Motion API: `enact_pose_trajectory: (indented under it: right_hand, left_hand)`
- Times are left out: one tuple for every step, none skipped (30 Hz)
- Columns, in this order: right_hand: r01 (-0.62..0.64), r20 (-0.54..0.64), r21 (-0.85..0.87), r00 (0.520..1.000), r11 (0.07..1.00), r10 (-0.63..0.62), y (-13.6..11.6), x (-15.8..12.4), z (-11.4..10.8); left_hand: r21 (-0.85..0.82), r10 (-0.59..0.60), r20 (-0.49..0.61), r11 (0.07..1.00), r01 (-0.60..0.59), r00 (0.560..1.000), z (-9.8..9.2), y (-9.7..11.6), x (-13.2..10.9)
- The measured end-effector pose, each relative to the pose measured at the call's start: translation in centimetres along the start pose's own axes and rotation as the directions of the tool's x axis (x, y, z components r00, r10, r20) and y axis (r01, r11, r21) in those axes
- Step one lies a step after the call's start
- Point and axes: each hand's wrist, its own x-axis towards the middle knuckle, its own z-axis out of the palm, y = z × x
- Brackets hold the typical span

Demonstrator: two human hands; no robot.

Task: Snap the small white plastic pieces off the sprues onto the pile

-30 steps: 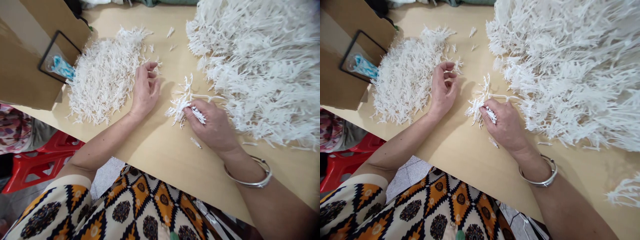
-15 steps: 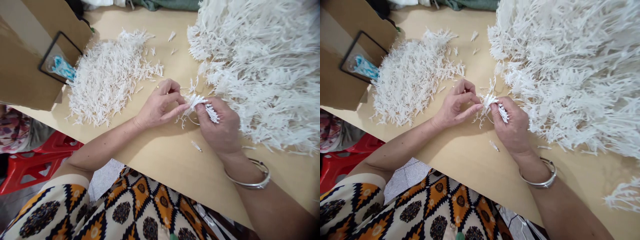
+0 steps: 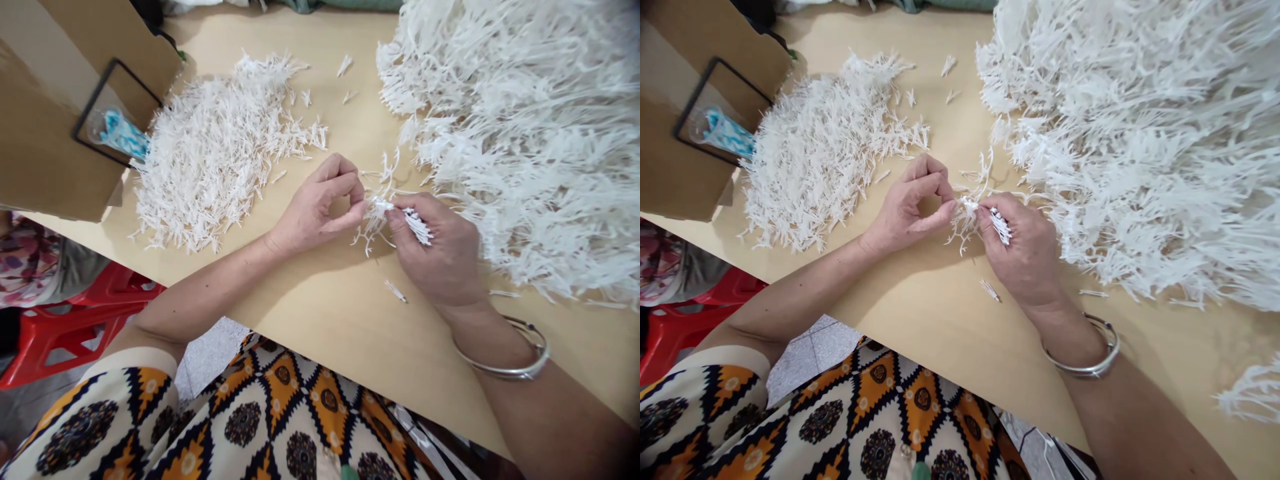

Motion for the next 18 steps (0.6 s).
enact_pose_trajectory:
  right_hand:
    - [0.013, -0.005, -0.003, 1.0, 1.0, -0.013, 0.0, 0.0, 0.0]
    - [0.026, -0.002, -0.008, 1.0, 1.0, -0.026, 0.1, 0.0, 0.0]
    - [0.042, 0.002, -0.017, 0.999, 0.999, -0.042, 0.1, 0.0, 0.1]
    - [0.056, 0.01, -0.03, 0.998, 0.998, -0.056, 0.2, -0.1, 0.1]
    - [0.066, 0.023, -0.046, 0.998, 0.997, -0.065, 0.2, -0.1, 0.2]
    - [0.071, 0.04, -0.061, 0.997, 0.996, -0.069, 0.2, -0.1, 0.2]
    - [0.072, 0.058, -0.075, 0.996, 0.995, -0.067, 0.2, -0.1, 0.3]
    - [0.072, 0.074, -0.087, 0.995, 0.994, -0.066, 0.2, 0.0, 0.3]
    - [0.074, 0.085, -0.093, 0.994, 0.993, -0.066, 0.2, 0.0, 0.3]
    - [0.075, 0.101, -0.095, 0.993, 0.993, -0.065, 0.2, 0.0, 0.3]
    - [0.079, 0.11, -0.096, 0.992, 0.992, -0.068, 0.2, 0.1, 0.3]
    - [0.082, 0.115, -0.096, 0.991, 0.992, -0.071, 0.2, 0.1, 0.3]
    - [0.084, 0.119, -0.096, 0.99, 0.992, -0.073, 0.2, 0.1, 0.3]
    - [0.085, 0.12, -0.096, 0.99, 0.992, -0.073, 0.3, 0.1, 0.4]
    - [0.085, 0.119, -0.098, 0.99, 0.991, -0.073, 0.3, 0.1, 0.4]
    - [0.086, 0.115, -0.102, 0.991, 0.991, -0.074, 0.3, 0.1, 0.5]
    - [0.087, 0.113, -0.104, 0.991, 0.991, -0.075, 0.3, 0.1, 0.5]
    - [0.087, 0.114, -0.103, 0.991, 0.991, -0.075, 0.3, 0.1, 0.6]
  left_hand:
    - [0.012, 0.001, 0.001, 1.0, -0.001, 1.0, 0.0, 0.0, 0.0]
    - [0.033, -0.004, 0.0, 0.999, 0.004, 1.0, 0.1, 0.0, 0.1]
    - [0.064, -0.013, -0.007, 0.998, 0.013, 1.0, 0.2, 0.0, 0.1]
    - [0.107, -0.026, -0.018, 0.994, 0.028, 0.999, 0.3, 0.0, 0.2]
    - [0.156, -0.041, -0.03, 0.987, 0.045, 0.999, 0.5, 0.0, 0.3]
    - [0.201, -0.055, -0.039, 0.978, 0.062, 0.998, 0.6, 0.0, 0.3]
    - [0.236, -0.068, -0.042, 0.969, 0.076, 0.997, 0.7, 0.1, 0.4]
    - [0.256, -0.079, -0.04, 0.963, 0.087, 0.996, 0.9, 0.1, 0.4]
    - [0.266, -0.086, -0.039, 0.96, 0.093, 0.996, 1.0, 0.1, 0.4]
    - [0.272, -0.09, -0.04, 0.958, 0.097, 0.995, 1.1, 0.0, 0.4]
    - [0.277, -0.089, -0.044, 0.956, 0.098, 0.995, 1.2, 0.0, 0.4]
    - [0.286, -0.084, -0.054, 0.953, 0.096, 0.995, 1.3, -0.1, 0.3]
    - [0.299, -0.076, -0.064, 0.95, 0.092, 0.995, 1.4, -0.2, 0.3]
    - [0.311, -0.07, -0.072, 0.946, 0.089, 0.995, 1.5, -0.3, 0.2]
    - [0.316, -0.066, -0.078, 0.945, 0.087, 0.995, 1.6, -0.4, 0.2]
    - [0.313, -0.064, -0.085, 0.946, 0.087, 0.994, 1.7, -0.4, 0.1]
    - [0.304, -0.063, -0.093, 0.949, 0.088, 0.994, 1.8, -0.5, 0.1]
    - [0.291, -0.063, -0.098, 0.953, 0.09, 0.993, 2.0, -0.5, 0.0]
